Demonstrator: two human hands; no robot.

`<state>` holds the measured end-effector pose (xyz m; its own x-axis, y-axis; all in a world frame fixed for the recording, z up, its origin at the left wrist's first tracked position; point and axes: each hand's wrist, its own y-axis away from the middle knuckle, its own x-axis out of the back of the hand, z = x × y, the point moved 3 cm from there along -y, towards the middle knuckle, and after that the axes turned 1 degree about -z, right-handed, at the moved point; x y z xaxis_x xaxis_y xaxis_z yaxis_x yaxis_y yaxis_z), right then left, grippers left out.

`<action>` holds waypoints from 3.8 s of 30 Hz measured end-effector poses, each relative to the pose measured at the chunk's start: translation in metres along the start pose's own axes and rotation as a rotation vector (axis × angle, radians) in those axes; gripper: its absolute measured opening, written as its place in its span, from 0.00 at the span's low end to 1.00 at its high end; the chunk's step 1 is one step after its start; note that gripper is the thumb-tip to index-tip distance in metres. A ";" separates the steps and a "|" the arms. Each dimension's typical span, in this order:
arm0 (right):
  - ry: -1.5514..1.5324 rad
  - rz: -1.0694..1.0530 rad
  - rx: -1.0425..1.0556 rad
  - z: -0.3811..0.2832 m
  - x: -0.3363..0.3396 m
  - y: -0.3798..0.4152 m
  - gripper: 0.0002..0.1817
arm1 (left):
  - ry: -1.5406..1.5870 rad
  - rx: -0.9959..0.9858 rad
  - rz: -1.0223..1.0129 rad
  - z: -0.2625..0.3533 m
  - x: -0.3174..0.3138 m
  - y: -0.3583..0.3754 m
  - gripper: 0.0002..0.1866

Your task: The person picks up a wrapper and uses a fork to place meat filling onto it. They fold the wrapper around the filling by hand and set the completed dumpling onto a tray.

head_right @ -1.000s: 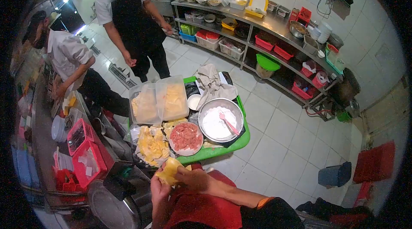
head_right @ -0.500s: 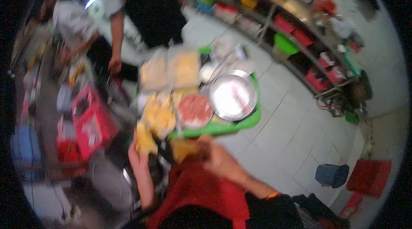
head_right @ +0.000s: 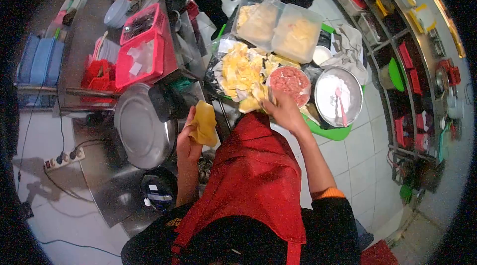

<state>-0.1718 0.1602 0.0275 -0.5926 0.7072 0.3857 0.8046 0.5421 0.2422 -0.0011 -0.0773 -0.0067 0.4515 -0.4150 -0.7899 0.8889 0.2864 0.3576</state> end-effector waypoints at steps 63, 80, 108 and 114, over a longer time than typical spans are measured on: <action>-0.228 0.304 0.242 -0.026 -0.050 0.053 0.08 | -0.630 0.044 -0.228 -0.059 -0.078 -0.007 0.15; -0.616 0.276 0.168 0.011 -0.045 0.053 0.02 | -0.578 0.078 -0.062 -0.067 -0.085 -0.010 0.11; -1.620 0.263 -0.045 0.067 0.027 0.092 0.05 | -0.480 0.043 0.017 -0.027 -0.041 -0.045 0.18; -1.212 0.118 -0.106 0.052 -0.001 0.079 0.10 | -0.657 0.152 -0.150 -0.062 -0.055 -0.036 0.15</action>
<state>-0.1100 0.2260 0.0003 -0.1213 0.7455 -0.6554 0.8215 0.4460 0.3553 -0.0632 -0.0110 -0.0068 0.2332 -0.8919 -0.3875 0.9248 0.0803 0.3718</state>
